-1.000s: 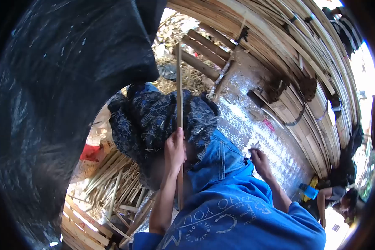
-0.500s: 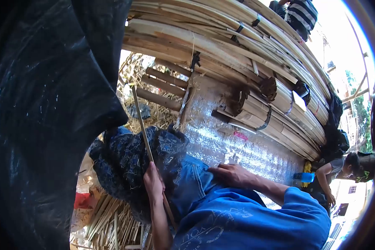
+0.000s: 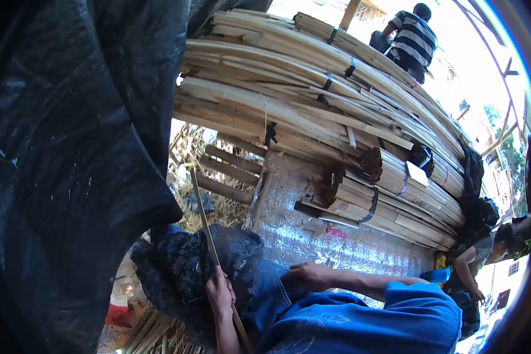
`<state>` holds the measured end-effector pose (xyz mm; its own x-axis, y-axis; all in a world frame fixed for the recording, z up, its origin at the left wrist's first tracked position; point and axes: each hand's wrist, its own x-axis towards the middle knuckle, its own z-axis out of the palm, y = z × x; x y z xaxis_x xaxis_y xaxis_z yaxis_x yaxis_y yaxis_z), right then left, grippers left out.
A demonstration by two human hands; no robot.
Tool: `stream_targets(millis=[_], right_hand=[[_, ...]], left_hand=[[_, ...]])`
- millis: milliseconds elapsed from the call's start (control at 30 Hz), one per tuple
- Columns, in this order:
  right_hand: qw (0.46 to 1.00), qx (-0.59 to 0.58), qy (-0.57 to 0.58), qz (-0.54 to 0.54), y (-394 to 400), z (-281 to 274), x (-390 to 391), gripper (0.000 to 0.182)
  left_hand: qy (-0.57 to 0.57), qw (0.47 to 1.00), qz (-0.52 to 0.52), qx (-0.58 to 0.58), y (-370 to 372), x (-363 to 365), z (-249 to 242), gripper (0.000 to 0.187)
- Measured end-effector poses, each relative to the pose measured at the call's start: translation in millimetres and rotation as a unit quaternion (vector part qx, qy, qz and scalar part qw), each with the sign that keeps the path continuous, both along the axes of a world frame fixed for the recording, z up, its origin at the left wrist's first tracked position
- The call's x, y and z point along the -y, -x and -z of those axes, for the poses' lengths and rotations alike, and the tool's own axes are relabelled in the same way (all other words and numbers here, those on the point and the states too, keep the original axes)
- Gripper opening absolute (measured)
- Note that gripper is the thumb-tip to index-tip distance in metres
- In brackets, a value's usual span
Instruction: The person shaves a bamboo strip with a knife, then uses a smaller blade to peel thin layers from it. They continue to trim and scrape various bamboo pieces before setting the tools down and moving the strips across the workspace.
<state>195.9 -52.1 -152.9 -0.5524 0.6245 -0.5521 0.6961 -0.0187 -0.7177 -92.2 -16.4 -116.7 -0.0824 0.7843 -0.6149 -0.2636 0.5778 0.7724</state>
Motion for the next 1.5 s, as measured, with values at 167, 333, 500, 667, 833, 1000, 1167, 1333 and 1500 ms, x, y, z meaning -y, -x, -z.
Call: stream_targets(millis=[167, 333, 500, 667, 833, 1000, 1167, 1333, 1500], right_hand=[[0.964, -0.185, 0.138, 0.134, 29, -77, -13, 0.033], [0.99, -0.065, -0.114, -0.049, 61, -86, -8, 0.037], [0.957, -0.163, -0.238, -0.013, 55, -46, 13, 0.043], [0.927, -0.324, -0.189, 0.016, 48, -58, 11, 0.037], [0.947, -0.14, -0.281, -0.073, 60, -60, -8, 0.031], [0.918, -0.279, -0.28, -0.043, 39, -54, -13, 0.015], [0.981, -0.15, -0.074, 0.103, 62, -45, -34, 0.012], [0.957, -0.067, -0.271, 0.08, 84, -48, -34, 0.031], [0.939, 0.001, -0.304, 0.162, 93, -20, -34, 0.035]], left_hand=[[0.004, 1.0, 0.0, -0.021, -3, -1, 5, 0.039], [0.0, 0.999, -0.001, -0.04, -5, 0, 2, 0.04], [-0.011, 0.998, -0.001, -0.06, -5, 2, 7, 0.04], [-0.014, 0.998, 0.005, -0.063, -4, 4, 13, 0.041], [-0.022, 0.997, 0.007, -0.068, -3, 1, 17, 0.041], [-0.005, 0.997, 0.0, -0.074, -3, 2, 9, 0.04], [-0.019, 0.999, 0.004, -0.048, -3, 1, 2, 0.038], [-0.009, 0.999, -0.033, 0.002, 11, -4, -12, 0.035], [-0.016, 0.998, -0.05, 0.047, 0, -8, -27, 0.03]])
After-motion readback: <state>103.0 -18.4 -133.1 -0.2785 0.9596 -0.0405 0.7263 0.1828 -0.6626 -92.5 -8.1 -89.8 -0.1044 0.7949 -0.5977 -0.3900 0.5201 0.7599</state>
